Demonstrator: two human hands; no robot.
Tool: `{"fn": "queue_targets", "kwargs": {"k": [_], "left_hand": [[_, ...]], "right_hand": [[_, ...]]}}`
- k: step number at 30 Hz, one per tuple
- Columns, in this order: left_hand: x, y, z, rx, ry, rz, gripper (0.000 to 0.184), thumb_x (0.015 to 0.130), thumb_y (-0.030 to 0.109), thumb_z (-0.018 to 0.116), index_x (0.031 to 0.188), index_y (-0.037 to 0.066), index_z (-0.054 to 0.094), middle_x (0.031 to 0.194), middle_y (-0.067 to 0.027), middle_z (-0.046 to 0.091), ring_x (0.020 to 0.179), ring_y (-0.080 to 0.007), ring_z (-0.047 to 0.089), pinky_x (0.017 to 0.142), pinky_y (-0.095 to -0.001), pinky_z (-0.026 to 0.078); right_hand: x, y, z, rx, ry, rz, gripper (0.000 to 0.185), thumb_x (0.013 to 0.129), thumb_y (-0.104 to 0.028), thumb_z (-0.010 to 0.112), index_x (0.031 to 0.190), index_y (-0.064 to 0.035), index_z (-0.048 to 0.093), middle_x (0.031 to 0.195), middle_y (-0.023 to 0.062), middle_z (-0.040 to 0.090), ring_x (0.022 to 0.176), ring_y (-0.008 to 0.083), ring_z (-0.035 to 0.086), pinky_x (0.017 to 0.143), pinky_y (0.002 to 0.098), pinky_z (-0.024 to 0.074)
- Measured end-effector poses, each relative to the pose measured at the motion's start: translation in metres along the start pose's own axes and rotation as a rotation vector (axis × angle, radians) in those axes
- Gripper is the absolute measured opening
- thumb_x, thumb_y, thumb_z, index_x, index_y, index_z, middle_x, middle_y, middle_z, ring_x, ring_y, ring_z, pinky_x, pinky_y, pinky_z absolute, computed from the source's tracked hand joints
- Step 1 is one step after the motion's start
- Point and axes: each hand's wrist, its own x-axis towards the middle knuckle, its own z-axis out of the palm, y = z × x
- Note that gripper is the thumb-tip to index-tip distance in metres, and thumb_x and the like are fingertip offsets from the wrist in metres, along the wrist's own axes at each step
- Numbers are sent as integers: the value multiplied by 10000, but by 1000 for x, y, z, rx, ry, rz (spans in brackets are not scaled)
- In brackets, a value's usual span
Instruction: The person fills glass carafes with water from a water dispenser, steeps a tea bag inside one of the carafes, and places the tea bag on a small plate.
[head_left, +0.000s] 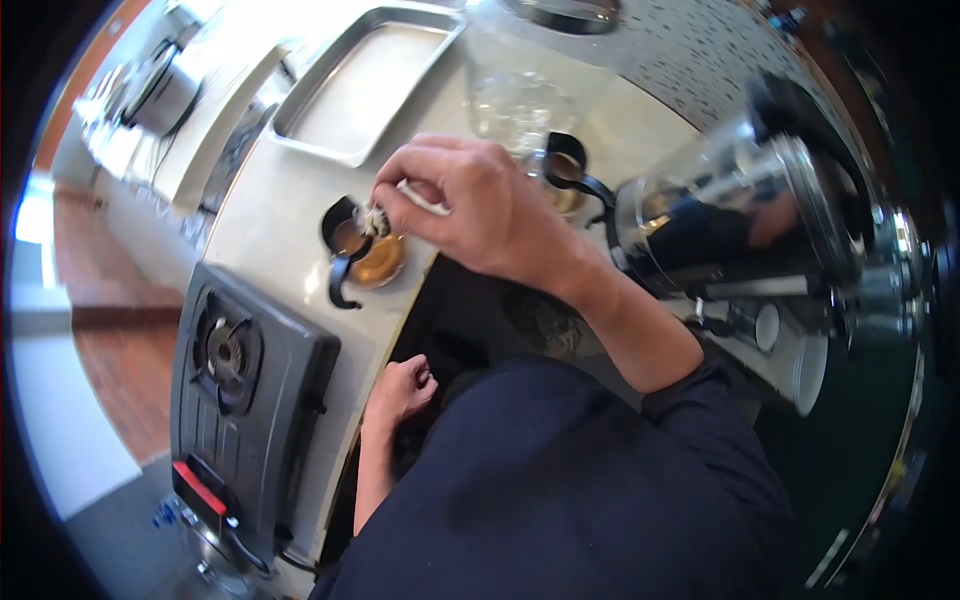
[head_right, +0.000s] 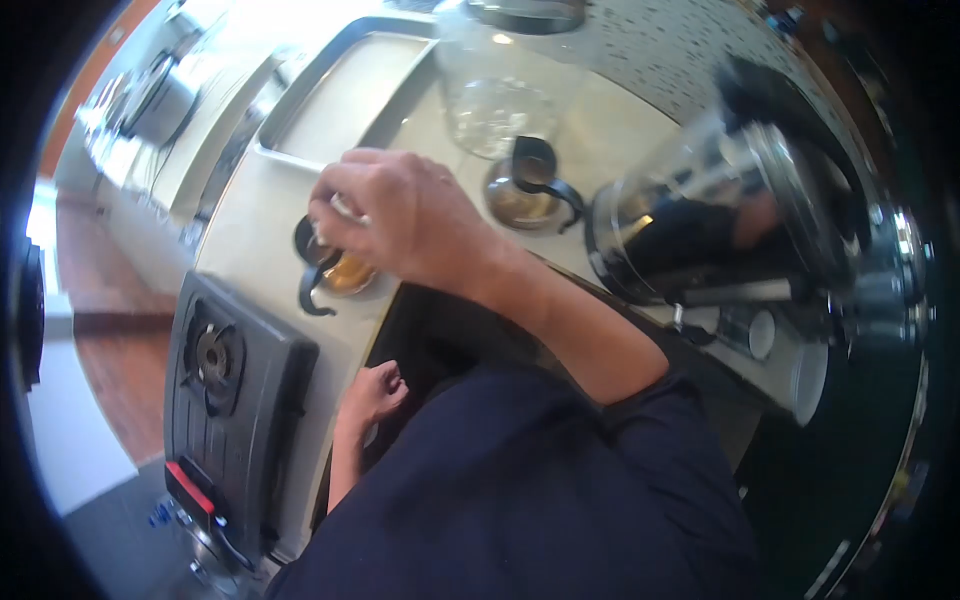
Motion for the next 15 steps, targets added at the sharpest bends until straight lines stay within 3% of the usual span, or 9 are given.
{"fn": "queue_targets", "kwargs": {"k": [2, 5, 8, 9, 12, 15], "left_hand": [[4, 7, 13, 44, -45, 6, 233, 859, 155, 745, 831, 8, 566, 719, -241, 619, 718, -483, 629, 654, -504, 514], [8, 31, 37, 130, -119, 25, 238, 840, 162, 749, 834, -1, 574, 740, -255, 628, 751, -489, 646, 668, -495, 531], [11, 49, 71, 232, -193, 81, 236, 832, 177, 748, 838, -3, 596, 763, -256, 652, 773, -478, 677, 687, -490, 545], [11, 57, 81, 266, -228, 80, 238, 833, 184, 751, 844, -2, 603, 774, -255, 660, 784, -475, 685, 695, -494, 550], [7, 81, 119, 362, -288, 126, 251, 835, 210, 759, 864, 1, 622, 816, -257, 684, 831, -474, 702, 721, -510, 561], [-3, 99, 161, 386, -332, 178, 269, 836, 232, 766, 882, 4, 631, 849, -260, 697, 880, -479, 707, 745, -525, 567]], "right_hand": [[-37, -2, -24, -25, 95, -39, 189, 985, -226, 721, 979, -41, 756, 905, 144, 733, 828, 364, 745, 762, 469, 581], [-102, -5, -64, -14, 203, -45, 147, 971, -169, 773, 981, -22, 769, 836, 106, 683, 678, 236, 652, 647, 381, 522], [-177, -19, -107, -52, 253, 79, 137, 968, -168, 783, 971, -31, 766, 841, 87, 680, 659, 220, 653, 631, 377, 520], [-202, -30, -128, -95, 172, 187, 135, 971, -183, 747, 959, -48, 740, 926, 127, 730, 830, 372, 743, 752, 469, 587], [-281, -39, -173, -138, 277, 265, 114, 964, -167, 758, 962, -54, 740, 925, 120, 727, 825, 369, 741, 720, 462, 580], [-364, -44, -224, -211, 371, 369, 84, 960, -125, 782, 972, -45, 761, 841, 66, 657, 670, 207, 608, 613, 363, 486]]}}
